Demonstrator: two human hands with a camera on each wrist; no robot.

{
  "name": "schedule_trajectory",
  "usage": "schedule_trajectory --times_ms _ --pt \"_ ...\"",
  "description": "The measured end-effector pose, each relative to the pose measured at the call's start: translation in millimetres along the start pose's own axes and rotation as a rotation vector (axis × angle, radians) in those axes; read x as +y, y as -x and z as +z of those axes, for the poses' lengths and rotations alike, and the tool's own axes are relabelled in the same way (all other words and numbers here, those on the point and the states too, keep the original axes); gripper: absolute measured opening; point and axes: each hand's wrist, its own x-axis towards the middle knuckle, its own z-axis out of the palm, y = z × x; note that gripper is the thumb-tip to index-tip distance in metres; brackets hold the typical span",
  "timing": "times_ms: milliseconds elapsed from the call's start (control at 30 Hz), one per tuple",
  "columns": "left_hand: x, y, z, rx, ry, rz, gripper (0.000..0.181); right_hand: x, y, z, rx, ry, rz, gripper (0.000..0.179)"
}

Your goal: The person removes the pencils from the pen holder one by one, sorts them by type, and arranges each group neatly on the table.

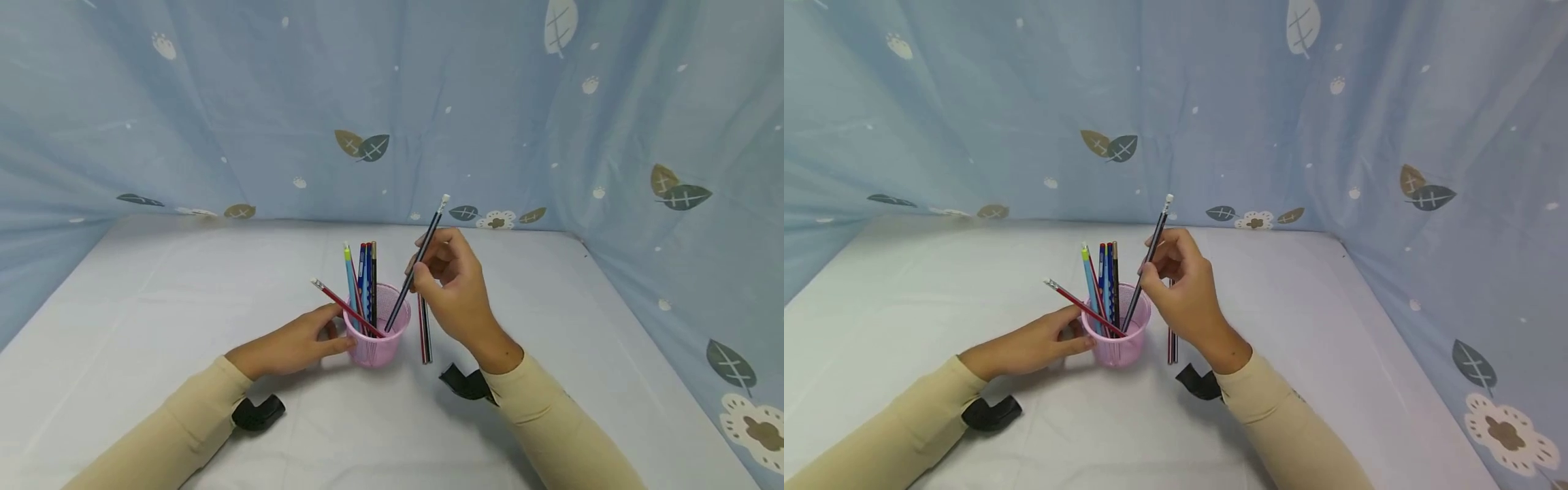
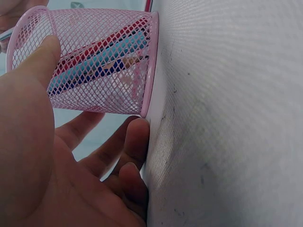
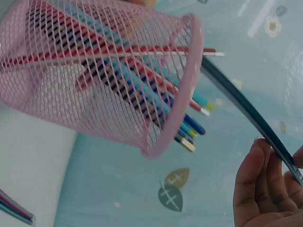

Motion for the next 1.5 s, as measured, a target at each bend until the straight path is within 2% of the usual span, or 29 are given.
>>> schedule_trajectory --times_ms 433,667,1033,1500 --pt "1.5 0.7 0.7 0.007 0.008 0.004 0.059 7 -10.6 -17 0.044 -0.109 0.097 0.039" --pt "1.0 1.1 0.7 -0.005 0.006 -0.013 0.06 19 -15.2 -24 0.015 -0.074 0.189 0.043" --pt "1.4 0.7 -0.6 -0.006 0.025 -0.013 0.058 29 -18.9 -31 0.042 -0.048 0.235 0.042" --pt "2.4 2.8 -0.1 -0.003 0.024 -0.008 0.061 55 -21.4 -31 -0.059 0.037 0.46 0.026"
